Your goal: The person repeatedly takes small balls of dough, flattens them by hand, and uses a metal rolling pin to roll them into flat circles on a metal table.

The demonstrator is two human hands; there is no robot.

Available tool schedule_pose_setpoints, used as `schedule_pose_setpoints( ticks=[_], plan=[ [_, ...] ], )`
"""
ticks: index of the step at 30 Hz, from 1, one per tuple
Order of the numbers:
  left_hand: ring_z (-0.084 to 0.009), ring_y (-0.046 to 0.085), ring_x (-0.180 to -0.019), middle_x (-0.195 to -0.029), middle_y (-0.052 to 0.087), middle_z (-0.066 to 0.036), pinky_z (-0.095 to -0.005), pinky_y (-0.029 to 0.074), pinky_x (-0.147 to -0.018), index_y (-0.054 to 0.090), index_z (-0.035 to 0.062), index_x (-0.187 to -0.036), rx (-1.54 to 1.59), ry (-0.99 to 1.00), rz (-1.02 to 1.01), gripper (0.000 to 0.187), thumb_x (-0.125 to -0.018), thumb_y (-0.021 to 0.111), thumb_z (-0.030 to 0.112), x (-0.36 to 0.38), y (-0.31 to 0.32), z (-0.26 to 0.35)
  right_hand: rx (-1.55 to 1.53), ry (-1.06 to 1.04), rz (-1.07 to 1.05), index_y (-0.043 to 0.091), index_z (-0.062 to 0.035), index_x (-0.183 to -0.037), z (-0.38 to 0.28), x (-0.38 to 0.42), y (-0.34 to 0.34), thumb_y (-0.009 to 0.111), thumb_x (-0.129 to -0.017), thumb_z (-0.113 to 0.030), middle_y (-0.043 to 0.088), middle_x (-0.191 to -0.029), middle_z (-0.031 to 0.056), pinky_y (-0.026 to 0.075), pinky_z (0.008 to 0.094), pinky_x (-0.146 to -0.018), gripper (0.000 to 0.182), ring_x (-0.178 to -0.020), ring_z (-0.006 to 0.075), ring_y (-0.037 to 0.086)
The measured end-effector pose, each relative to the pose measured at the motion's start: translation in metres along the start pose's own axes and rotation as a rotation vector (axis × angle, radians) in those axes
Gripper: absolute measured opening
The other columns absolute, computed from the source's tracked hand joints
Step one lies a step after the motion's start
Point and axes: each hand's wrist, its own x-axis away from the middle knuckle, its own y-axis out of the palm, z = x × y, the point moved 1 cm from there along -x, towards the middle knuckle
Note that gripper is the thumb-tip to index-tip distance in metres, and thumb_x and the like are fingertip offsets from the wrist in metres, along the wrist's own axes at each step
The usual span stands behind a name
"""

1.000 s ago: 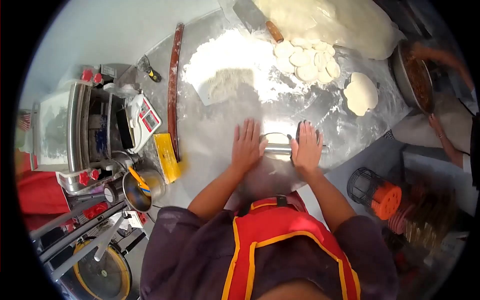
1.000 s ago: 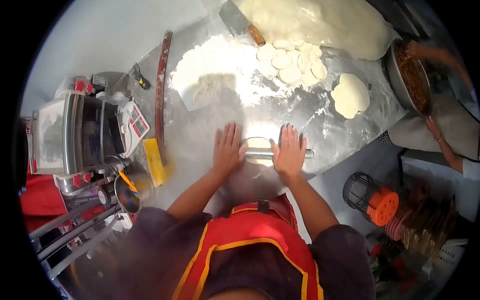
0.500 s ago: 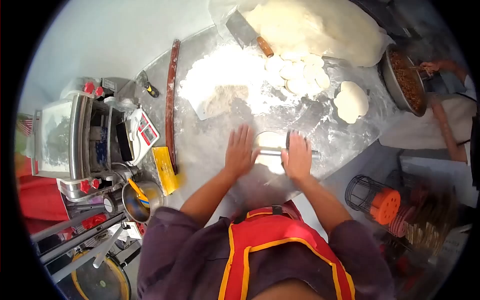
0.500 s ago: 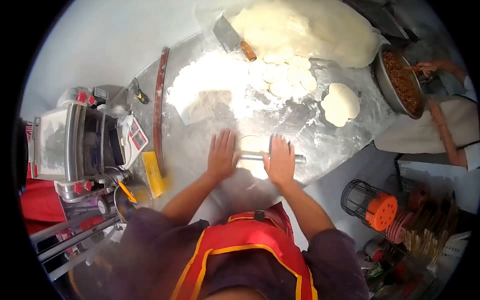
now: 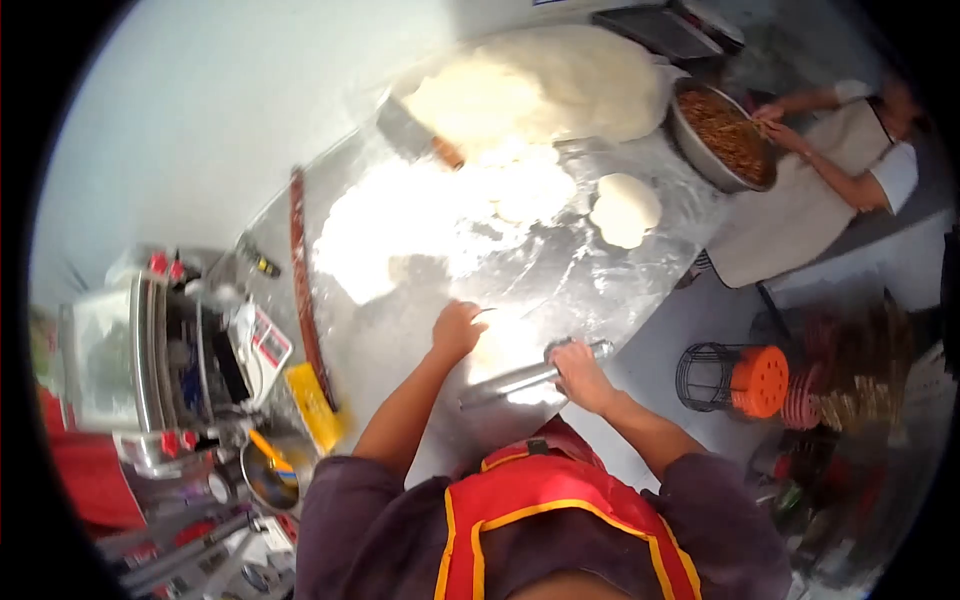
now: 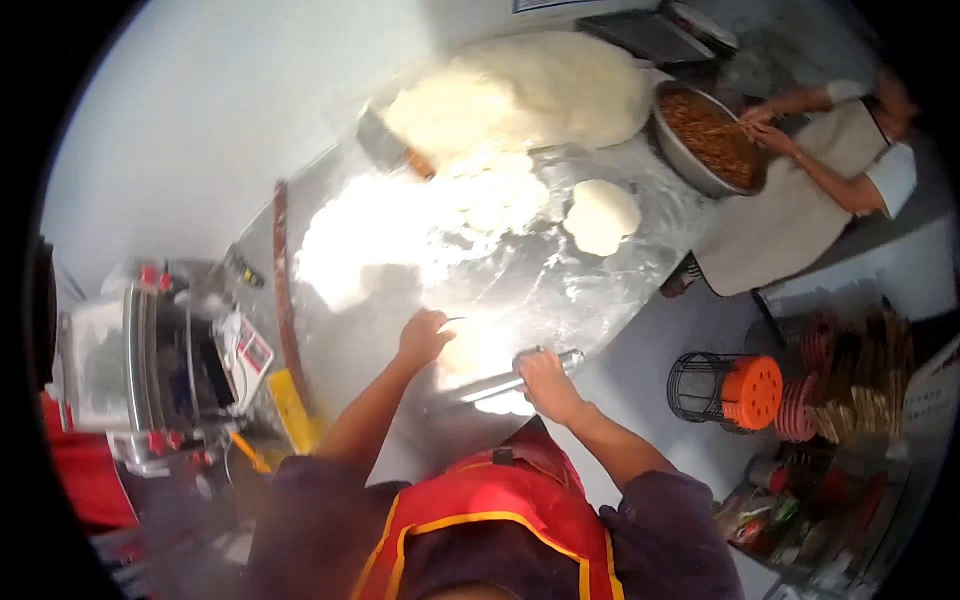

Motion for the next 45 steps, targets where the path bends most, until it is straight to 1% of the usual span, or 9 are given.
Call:
schedule_pose_setpoints(
  ticks=[4,7,10,17,20,24,32,39,45],
  plan=[
    [-0.0406,0.062,-0.097,-0.103,0.066,-0.019,-0.0485,0.049,-0.082,0.065,0.0069,-0.101,0.099,-0.369,0.087,0.029,-0.083,0.069,0.029,-0.017,-0.022,0.010,0.112,0.007,-0.104,0.056,-0.0041,-0.121,0.010,0.020,0.010,0.068,-0.082,-0.018,0.058,-0.124,0.0132,0.033,0.0485,-0.108,0.043,-0.120,0.0317,0.051],
    [-0.0423,0.061,-0.095,-0.097,0.065,-0.021,-0.0497,0.048,-0.079,0.063,0.0062,-0.099,0.211,-0.091,0.163,0.028,-0.082,0.069,0.029,-0.007,0.005,0.004,0.043,0.205,0.044,0.049,-0.0003,-0.133,-0.022,0.011,0.012,0.064,-0.087,-0.030,0.052,-0.137,0.0188,0.028,0.0488,-0.113,0.057,-0.131,0.0318,0.046],
    [-0.0408,0.062,-0.093,-0.095,0.066,-0.020,-0.0456,0.049,-0.079,0.064,0.0061,-0.103,0.356,0.059,-0.125,0.032,-0.080,0.072,0.027,0.013,0.022,0.011,0.130,0.315,0.198,0.047,0.0020,-0.135,-0.022,-0.026,0.020,0.059,-0.091,-0.037,0.051,-0.138,0.0204,0.027,0.0497,-0.114,0.060,-0.132,0.0327,0.044],
    [-0.0410,0.065,-0.092,-0.096,0.069,-0.020,-0.0478,0.052,-0.079,0.069,0.0088,-0.107,0.157,-0.214,-0.098,0.030,-0.084,0.067,0.028,-0.029,0.001,0.048,0.252,0.355,0.287,0.048,0.0039,-0.135,0.019,-0.166,0.026,0.047,-0.098,-0.039,0.050,-0.139,0.0211,0.028,0.0497,-0.113,0.057,-0.133,0.0335,0.043],
    [-0.0413,0.065,-0.092,-0.097,0.069,-0.020,-0.0478,0.052,-0.079,0.071,0.0090,-0.107,0.057,-0.184,-0.232,0.031,-0.086,0.065,0.031,-0.030,-0.007,0.046,0.133,0.316,0.219,0.046,0.0036,-0.137,0.005,-0.144,0.019,0.046,-0.098,-0.037,0.047,-0.142,0.0214,0.027,0.0498,-0.114,0.056,-0.134,0.0331,0.042],
    [-0.0429,0.064,-0.090,-0.093,0.067,-0.024,-0.0487,0.050,-0.078,0.069,0.0056,-0.105,0.221,-0.232,0.015,0.038,-0.087,0.065,0.039,0.019,0.008,0.010,0.110,0.282,0.035,0.047,0.0047,-0.136,-0.025,-0.025,0.018,0.056,-0.092,-0.040,0.048,-0.142,0.0212,0.030,0.0500,-0.112,0.063,-0.133,0.0337,0.044],
    [-0.0390,0.065,-0.094,-0.100,0.069,-0.019,-0.0483,0.050,-0.083,0.072,0.0090,-0.100,0.143,-0.192,-0.247,0.034,-0.087,0.062,0.039,-0.023,-0.014,0.051,0.227,0.310,0.289,0.051,0.0049,-0.133,0.008,-0.169,0.026,0.049,-0.097,-0.036,0.051,-0.139,0.0213,0.031,0.0502,-0.111,0.054,-0.133,0.0327,0.044],
    [-0.0399,0.063,-0.104,-0.107,0.067,-0.023,-0.0481,0.049,-0.089,0.066,0.0066,-0.112,0.231,-0.251,-0.109,0.036,-0.091,0.057,0.034,0.037,-0.010,0.018,0.080,0.236,0.102,0.051,0.0040,-0.131,-0.034,-0.034,0.022,0.057,-0.092,-0.035,0.052,-0.136,0.0242,0.035,0.0473,-0.109,0.055,-0.131,0.0347,0.046],
    [-0.0395,0.065,-0.099,-0.103,0.069,-0.020,-0.0490,0.051,-0.085,0.068,0.0059,-0.107,0.076,-0.247,-0.212,0.036,-0.090,0.060,0.036,-0.008,-0.033,0.049,0.270,0.233,0.307,0.050,0.0045,-0.133,0.002,-0.156,0.038,0.049,-0.097,-0.038,0.050,-0.140,0.0216,0.031,0.0465,-0.112,0.056,-0.132,0.0330,0.045]
  ],
)
